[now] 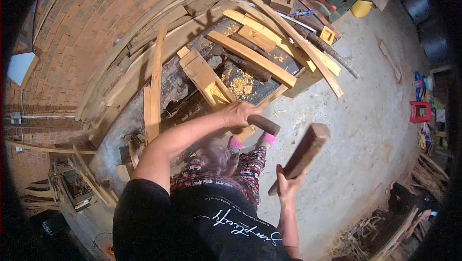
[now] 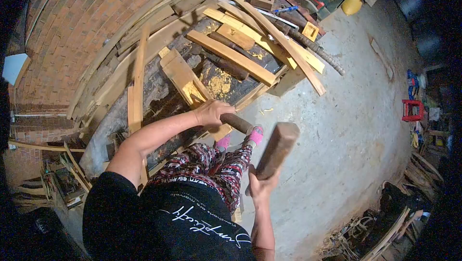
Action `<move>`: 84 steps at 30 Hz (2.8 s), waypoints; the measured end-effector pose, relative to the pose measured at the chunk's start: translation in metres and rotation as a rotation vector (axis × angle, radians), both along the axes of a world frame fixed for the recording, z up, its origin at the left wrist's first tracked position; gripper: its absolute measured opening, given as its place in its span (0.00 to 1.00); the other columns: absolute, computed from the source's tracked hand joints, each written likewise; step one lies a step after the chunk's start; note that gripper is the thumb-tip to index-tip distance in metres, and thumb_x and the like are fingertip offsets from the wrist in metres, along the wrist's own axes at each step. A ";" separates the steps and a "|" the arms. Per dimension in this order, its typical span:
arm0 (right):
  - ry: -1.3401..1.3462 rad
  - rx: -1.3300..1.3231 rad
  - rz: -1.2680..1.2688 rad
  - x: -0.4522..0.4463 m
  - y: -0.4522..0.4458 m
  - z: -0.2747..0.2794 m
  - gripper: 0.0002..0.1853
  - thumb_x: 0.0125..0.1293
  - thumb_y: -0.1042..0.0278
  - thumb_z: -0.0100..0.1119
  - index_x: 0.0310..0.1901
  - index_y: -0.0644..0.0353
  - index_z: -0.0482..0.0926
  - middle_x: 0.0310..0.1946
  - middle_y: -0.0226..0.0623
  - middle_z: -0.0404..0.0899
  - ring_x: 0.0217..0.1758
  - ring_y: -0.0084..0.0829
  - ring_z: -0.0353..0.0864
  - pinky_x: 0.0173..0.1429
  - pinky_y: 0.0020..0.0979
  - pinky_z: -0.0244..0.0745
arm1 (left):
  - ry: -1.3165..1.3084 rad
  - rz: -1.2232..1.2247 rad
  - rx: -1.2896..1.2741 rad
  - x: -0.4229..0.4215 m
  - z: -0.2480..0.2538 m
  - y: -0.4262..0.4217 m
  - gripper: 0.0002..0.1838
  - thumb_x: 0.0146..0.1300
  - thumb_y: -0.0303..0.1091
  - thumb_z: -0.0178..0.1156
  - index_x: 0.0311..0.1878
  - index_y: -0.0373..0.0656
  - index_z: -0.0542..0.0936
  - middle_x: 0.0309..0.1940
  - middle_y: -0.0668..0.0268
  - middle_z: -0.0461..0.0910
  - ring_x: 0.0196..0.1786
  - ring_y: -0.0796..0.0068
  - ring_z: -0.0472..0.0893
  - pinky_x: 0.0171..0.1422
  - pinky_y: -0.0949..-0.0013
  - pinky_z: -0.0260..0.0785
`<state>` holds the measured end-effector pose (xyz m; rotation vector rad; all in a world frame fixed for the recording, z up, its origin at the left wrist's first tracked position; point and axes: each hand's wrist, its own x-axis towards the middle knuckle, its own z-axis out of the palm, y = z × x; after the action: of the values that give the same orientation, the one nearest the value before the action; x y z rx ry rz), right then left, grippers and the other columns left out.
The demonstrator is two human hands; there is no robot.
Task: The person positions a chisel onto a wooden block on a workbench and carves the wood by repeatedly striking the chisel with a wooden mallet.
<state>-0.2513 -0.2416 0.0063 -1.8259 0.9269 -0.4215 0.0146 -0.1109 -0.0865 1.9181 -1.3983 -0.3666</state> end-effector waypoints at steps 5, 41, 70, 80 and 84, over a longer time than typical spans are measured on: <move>-0.029 0.057 -0.058 -0.017 -0.003 0.021 0.33 0.48 0.67 0.71 0.54 0.65 0.65 0.37 0.35 0.71 0.38 0.27 0.72 0.43 0.30 0.70 | -0.002 -0.035 -0.019 -0.017 0.042 0.003 0.10 0.40 0.24 0.58 0.30 0.42 0.71 0.25 0.59 0.73 0.32 0.53 0.77 0.34 0.57 0.68; 0.267 -0.034 0.454 0.031 0.020 0.034 0.25 0.56 0.66 0.67 0.48 0.66 0.64 0.34 0.48 0.77 0.39 0.34 0.78 0.45 0.35 0.73 | -0.059 0.068 -0.216 -0.014 0.015 0.042 0.08 0.47 0.32 0.62 0.29 0.43 0.73 0.24 0.63 0.71 0.33 0.57 0.75 0.39 0.59 0.66; 0.171 -0.005 0.446 0.047 -0.009 0.069 0.27 0.55 0.65 0.70 0.50 0.63 0.66 0.32 0.38 0.77 0.36 0.25 0.74 0.43 0.29 0.72 | 0.070 0.704 -0.412 -0.023 0.067 0.030 0.10 0.53 0.37 0.67 0.31 0.47 0.74 0.29 0.65 0.74 0.35 0.65 0.76 0.40 0.62 0.69; 0.161 -0.292 0.936 0.160 -0.016 0.138 0.30 0.55 0.61 0.70 0.54 0.63 0.66 0.32 0.55 0.80 0.37 0.49 0.83 0.41 0.40 0.76 | 0.770 1.029 -0.683 0.033 0.082 0.077 0.10 0.56 0.35 0.69 0.33 0.43 0.78 0.29 0.74 0.78 0.34 0.84 0.75 0.38 0.73 0.69; 0.052 -0.369 1.079 0.184 -0.032 0.138 0.31 0.55 0.59 0.70 0.54 0.63 0.64 0.29 0.54 0.80 0.35 0.47 0.84 0.38 0.39 0.77 | 0.781 1.072 -0.891 0.015 0.085 0.075 0.12 0.56 0.37 0.70 0.31 0.43 0.76 0.27 0.76 0.76 0.30 0.85 0.73 0.35 0.75 0.66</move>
<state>-0.0678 -0.2733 0.1440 -2.3701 -0.2089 0.1569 0.0293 -0.0355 -0.0014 1.2526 0.1053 0.0656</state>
